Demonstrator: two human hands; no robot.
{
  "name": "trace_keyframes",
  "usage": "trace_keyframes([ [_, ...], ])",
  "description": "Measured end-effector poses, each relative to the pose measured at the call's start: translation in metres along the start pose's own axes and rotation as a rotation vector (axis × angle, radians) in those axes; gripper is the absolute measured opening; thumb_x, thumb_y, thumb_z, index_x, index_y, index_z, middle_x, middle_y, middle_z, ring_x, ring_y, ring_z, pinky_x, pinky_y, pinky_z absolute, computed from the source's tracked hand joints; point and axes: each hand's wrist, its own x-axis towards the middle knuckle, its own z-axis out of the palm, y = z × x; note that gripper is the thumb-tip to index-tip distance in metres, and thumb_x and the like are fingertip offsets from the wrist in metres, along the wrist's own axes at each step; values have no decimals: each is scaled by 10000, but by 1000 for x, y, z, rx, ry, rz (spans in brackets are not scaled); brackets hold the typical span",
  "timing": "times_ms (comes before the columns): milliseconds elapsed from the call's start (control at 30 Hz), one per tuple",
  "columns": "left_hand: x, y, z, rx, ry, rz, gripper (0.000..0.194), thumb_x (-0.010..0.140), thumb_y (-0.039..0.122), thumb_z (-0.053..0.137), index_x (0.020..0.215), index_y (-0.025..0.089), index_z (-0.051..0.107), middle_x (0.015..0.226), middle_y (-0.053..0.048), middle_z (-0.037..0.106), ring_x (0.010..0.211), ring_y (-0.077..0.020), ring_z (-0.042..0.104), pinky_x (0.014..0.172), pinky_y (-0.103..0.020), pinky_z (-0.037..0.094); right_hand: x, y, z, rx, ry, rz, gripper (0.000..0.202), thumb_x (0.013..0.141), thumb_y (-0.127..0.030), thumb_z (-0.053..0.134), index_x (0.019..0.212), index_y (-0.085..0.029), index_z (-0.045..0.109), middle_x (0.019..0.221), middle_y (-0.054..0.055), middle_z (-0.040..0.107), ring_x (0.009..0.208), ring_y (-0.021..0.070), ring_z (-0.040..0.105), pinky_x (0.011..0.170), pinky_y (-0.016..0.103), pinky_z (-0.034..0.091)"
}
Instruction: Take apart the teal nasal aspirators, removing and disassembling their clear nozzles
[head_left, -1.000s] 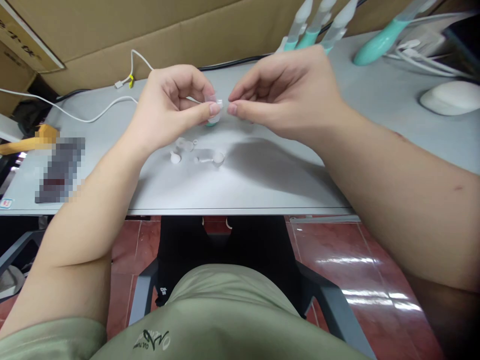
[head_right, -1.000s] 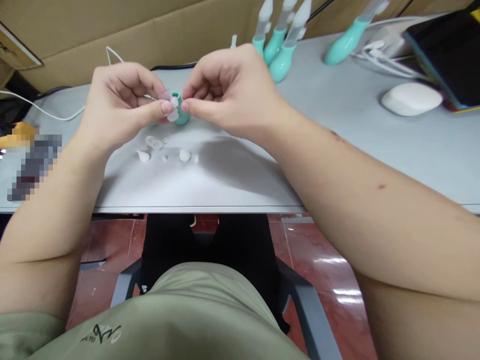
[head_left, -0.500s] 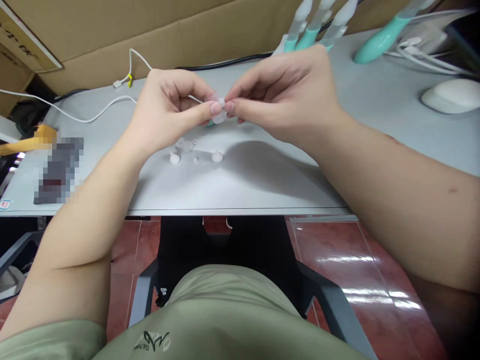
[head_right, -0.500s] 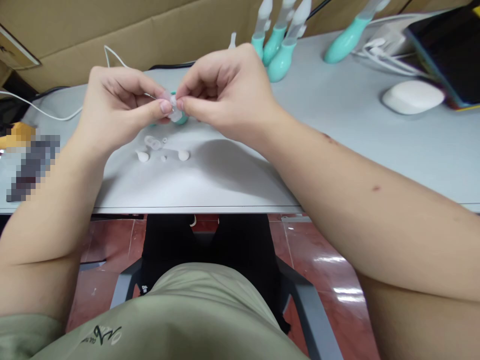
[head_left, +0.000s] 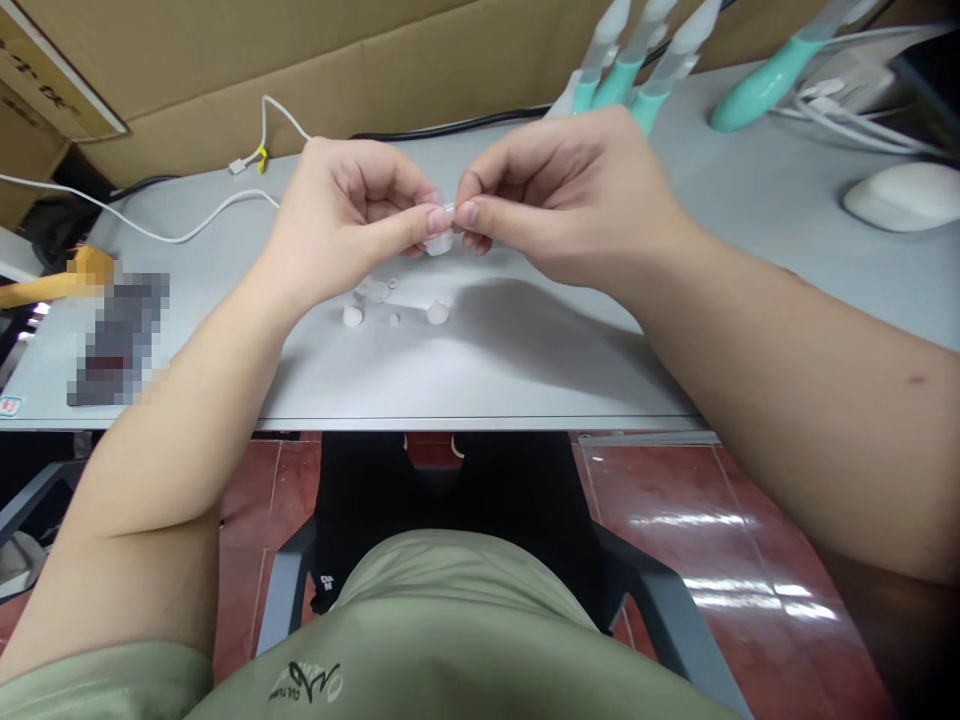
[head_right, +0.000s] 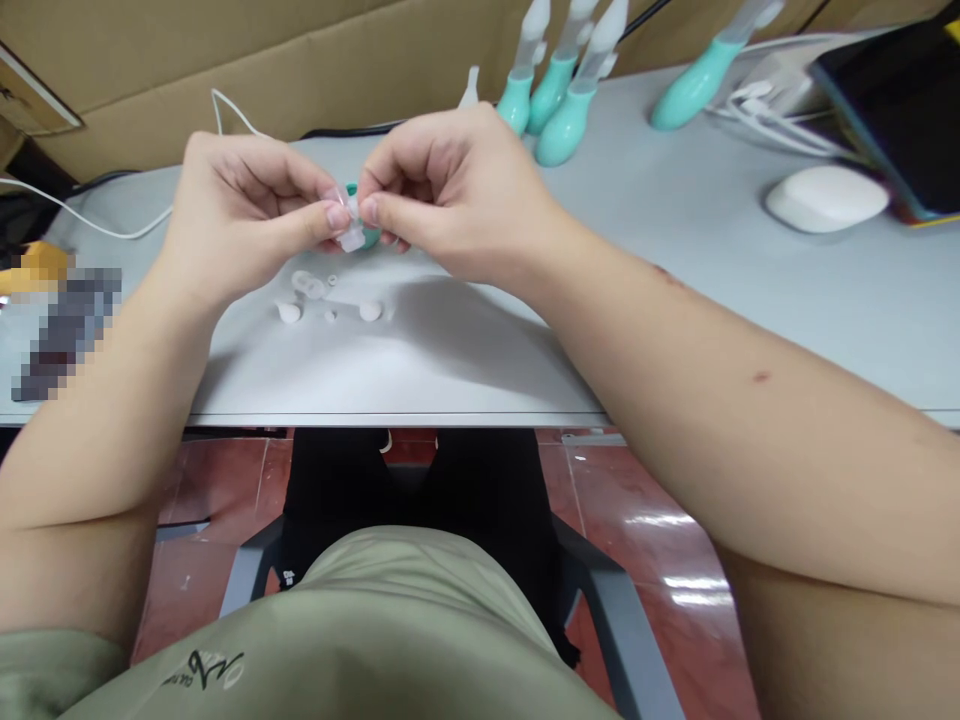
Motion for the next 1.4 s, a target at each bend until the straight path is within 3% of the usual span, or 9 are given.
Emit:
trace_keyframes([
  [100, 0, 0, 2, 7, 35, -5, 382, 880, 585, 1143, 840, 302, 889, 841, 1, 871, 778, -227, 803, 712, -413, 681, -3, -2, -1, -35, -13, 5, 415, 911, -602, 993, 837, -271, 754, 757, 10, 685, 719, 172, 620, 673, 369, 476],
  [300, 2, -2, 3, -63, 10, 43, 212, 983, 199, 1053, 872, 243, 877, 844, 10, 874, 747, -178, 833, 718, -330, 758, -7, -5, -5, -128, -76, 35, 288, 1062, -481, 852, 961, -282, 671, 872, 28, 684, 764, 177, 601, 673, 363, 454],
  [433, 5, -3, 2, -16, 10, 30, 267, 970, -18, 934, 859, 220, 884, 811, 32, 856, 722, -160, 839, 698, -290, 737, -7, 1, -6, -194, -110, 21, 249, 1109, -424, 792, 1013, -267, 624, 913, 23, 682, 745, 158, 559, 655, 345, 418],
  [600, 4, -1, 1, 85, -17, -20, 189, 1009, 134, 993, 905, 215, 857, 844, 23, 854, 784, -196, 873, 758, -337, 780, -7, -1, -6, -278, -97, 10, 201, 1115, -286, 764, 999, -260, 601, 898, 9, 670, 765, 158, 539, 687, 339, 402],
  [767, 3, -1, 0, 30, -46, -6, 207, 1017, 288, 1026, 914, 229, 856, 859, -3, 859, 784, -209, 850, 752, -383, 779, -5, -3, -5, -347, -92, -19, 239, 1065, -89, 718, 968, -251, 572, 834, -18, 621, 746, 153, 500, 741, 337, 421],
  [1067, 6, -7, -10, -4, -148, 21, 463, 914, 655, 1100, 918, 264, 852, 875, -29, 884, 784, -223, 823, 736, -415, 786, -3, 6, -9, -135, -187, 61, 242, 1078, -318, 804, 963, -265, 599, 850, 6, 716, 772, 175, 645, 718, 345, 497],
  [1167, 5, -3, -10, -54, -114, 52, 344, 957, 498, 1103, 914, 253, 865, 884, -16, 889, 787, -212, 845, 751, -395, 793, -1, 7, -9, -40, -108, 27, 253, 1017, -376, 864, 943, -278, 643, 873, 17, 722, 780, 177, 679, 732, 360, 543],
  [1267, 3, 2, -5, -22, -51, 23, 196, 1011, 168, 1017, 902, 224, 864, 869, 14, 877, 788, -197, 873, 773, -361, 794, 0, 5, -7, -28, -11, -20, 300, 919, -478, 966, 901, -291, 733, 920, 34, 774, 795, 184, 687, 734, 378, 564],
  [1400, 3, 6, 1, -7, -5, -5, 302, 999, -25, 917, 846, 228, 853, 824, 35, 862, 761, -180, 876, 756, -324, 781, -4, 0, -1, -66, 95, -80, 323, 890, -593, 1013, 855, -326, 836, 931, 26, 834, 801, 212, 704, 770, 424, 610],
])
